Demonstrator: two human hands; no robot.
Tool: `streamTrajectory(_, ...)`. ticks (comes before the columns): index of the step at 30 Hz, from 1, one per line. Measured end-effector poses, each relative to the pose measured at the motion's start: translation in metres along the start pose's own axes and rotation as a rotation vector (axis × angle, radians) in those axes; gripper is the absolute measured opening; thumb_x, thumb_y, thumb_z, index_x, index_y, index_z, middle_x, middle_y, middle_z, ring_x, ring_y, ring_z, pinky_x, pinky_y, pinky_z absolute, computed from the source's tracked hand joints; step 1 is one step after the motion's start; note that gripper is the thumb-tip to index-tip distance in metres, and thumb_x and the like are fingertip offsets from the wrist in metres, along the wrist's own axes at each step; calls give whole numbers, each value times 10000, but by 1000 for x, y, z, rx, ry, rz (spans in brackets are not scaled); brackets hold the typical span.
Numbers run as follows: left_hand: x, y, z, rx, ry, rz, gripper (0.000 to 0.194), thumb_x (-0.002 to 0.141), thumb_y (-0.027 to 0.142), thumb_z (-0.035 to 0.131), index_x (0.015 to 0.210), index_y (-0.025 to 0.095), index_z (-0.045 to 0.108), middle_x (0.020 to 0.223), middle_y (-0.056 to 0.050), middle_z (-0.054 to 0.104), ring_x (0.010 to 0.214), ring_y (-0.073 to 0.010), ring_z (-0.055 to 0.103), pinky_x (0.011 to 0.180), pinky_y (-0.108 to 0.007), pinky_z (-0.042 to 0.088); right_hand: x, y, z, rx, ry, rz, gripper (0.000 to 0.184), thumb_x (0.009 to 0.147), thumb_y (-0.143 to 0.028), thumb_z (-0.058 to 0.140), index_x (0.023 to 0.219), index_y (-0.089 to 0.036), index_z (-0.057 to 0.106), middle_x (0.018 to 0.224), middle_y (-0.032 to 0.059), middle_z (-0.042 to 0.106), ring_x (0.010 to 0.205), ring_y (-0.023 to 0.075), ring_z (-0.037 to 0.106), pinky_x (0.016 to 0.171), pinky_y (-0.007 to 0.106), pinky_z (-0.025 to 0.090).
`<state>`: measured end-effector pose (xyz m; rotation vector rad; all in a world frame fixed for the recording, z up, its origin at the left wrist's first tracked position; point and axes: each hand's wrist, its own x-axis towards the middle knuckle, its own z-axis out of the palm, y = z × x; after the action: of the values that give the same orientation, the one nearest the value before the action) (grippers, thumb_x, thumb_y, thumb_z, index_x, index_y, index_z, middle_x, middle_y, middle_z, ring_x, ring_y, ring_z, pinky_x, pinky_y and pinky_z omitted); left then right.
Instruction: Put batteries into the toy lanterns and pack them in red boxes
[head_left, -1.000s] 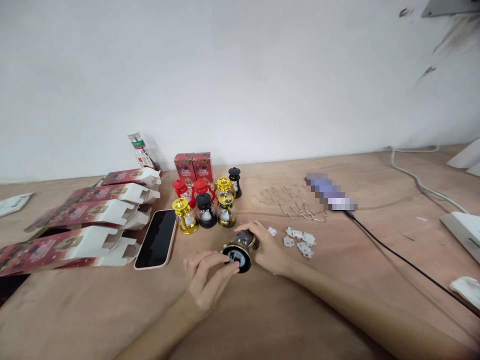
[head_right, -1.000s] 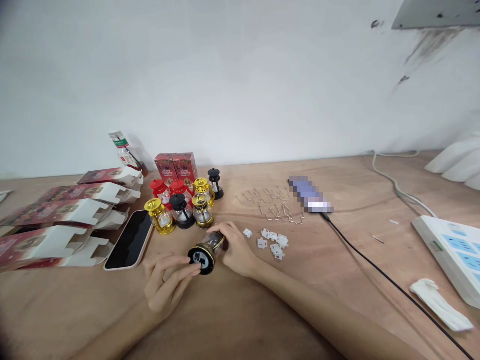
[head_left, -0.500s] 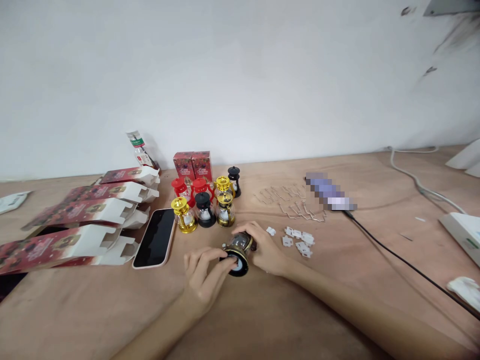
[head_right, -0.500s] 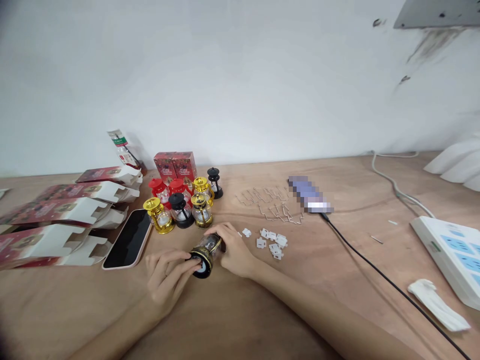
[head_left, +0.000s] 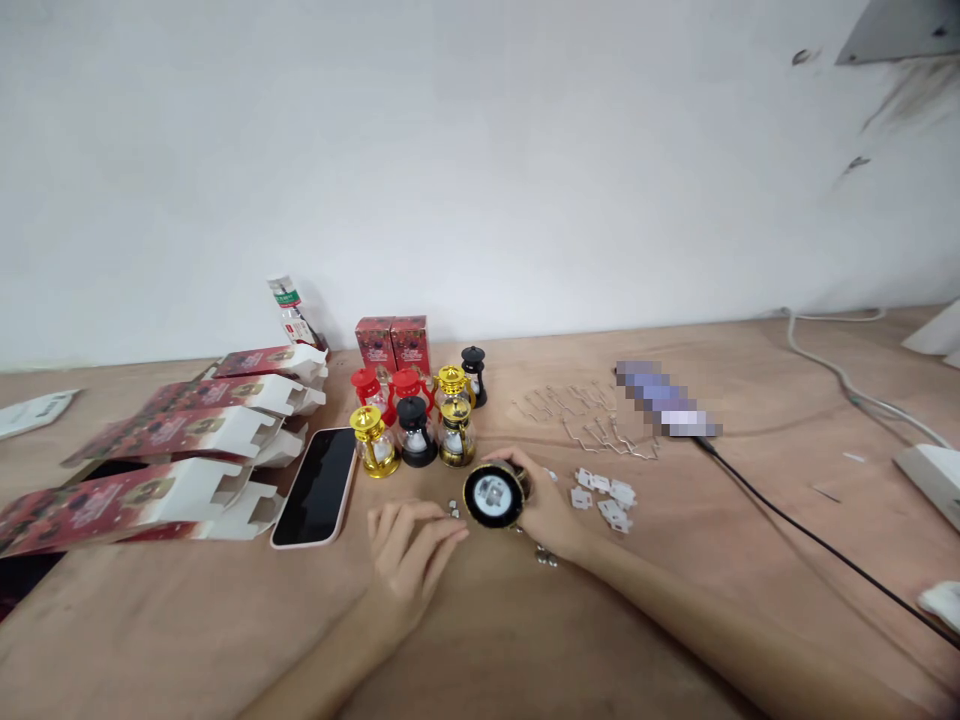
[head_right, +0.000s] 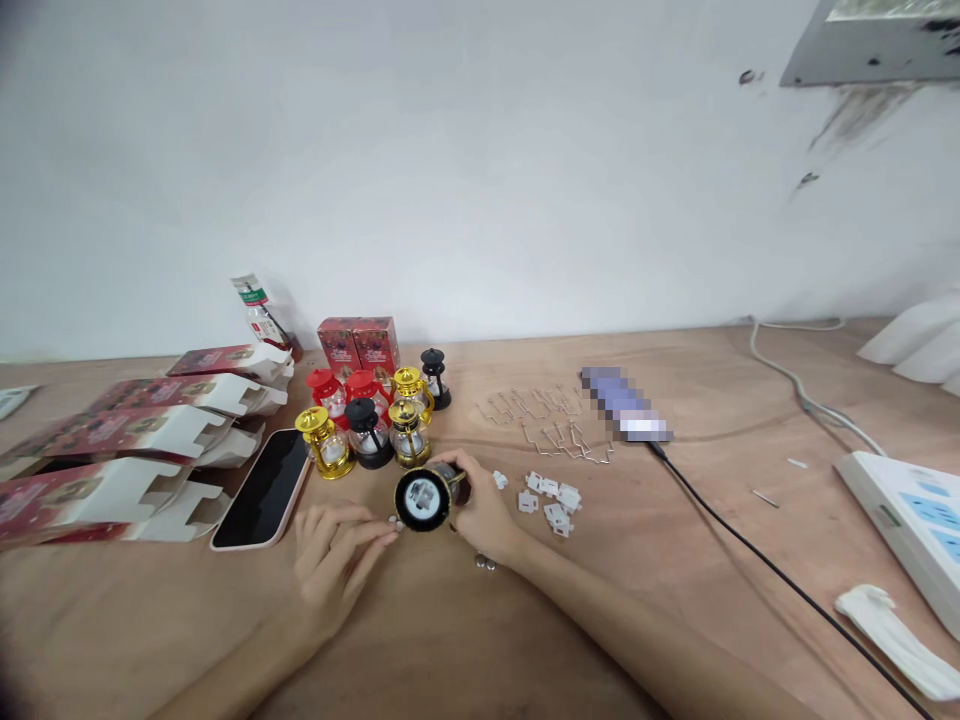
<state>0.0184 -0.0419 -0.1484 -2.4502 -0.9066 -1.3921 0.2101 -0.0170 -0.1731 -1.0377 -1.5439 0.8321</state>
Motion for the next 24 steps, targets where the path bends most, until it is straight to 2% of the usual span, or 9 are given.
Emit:
streamTrajectory(5, -1, -17, 3, 3, -185, -94, 120, 916, 182, 549, 840, 212, 636, 731, 19, 610, 713, -153, 523, 660, -308, 271, 2, -2, 0, 63, 62, 27, 280, 600, -172, 611, 875, -204, 572, 827, 7, 674, 739, 170, 605, 641, 269, 464)
streamTrajectory(8, -3, -22, 4, 14, -352, -151, 43, 814, 195, 659, 798, 213, 624, 763, 21, 627, 742, -175, 538, 665, -308, 274, 1, -2, -1, 60, 74, 31, 284, 589, -159, 608, 867, -204, 572, 831, 8, 673, 742, 167, 601, 634, 261, 464)
streamTrajectory(12, -6, -24, 3, 23, -470, -269, 155, 715, 192, 743, 781, 197, 603, 804, 18, 641, 778, -196, 556, 680, -313, 294, 1, -2, -1, 63, 78, 49, 309, 588, -152, 598, 889, -215, 566, 857, 8, 673, 758, 171, 602, 643, 267, 473)
streamTrajectory(17, -7, -26, 0, 12, -502, -226, 40, 830, 244, 656, 795, 225, 648, 809, 7, 638, 779, -184, 551, 664, -312, 294, 0, -1, 0, 69, 69, 30, 335, 576, -125, 569, 899, -213, 561, 881, 14, 672, 773, 172, 606, 661, 270, 476)
streamTrajectory(24, -10, -30, -1, 30, -415, -94, 208, 953, 250, 488, 805, 204, 627, 793, -1, 625, 743, -161, 547, 651, -304, 295, 1, -1, -1, 44, 69, 39, 313, 592, -144, 595, 897, -210, 568, 875, 14, 674, 772, 175, 608, 664, 272, 469)
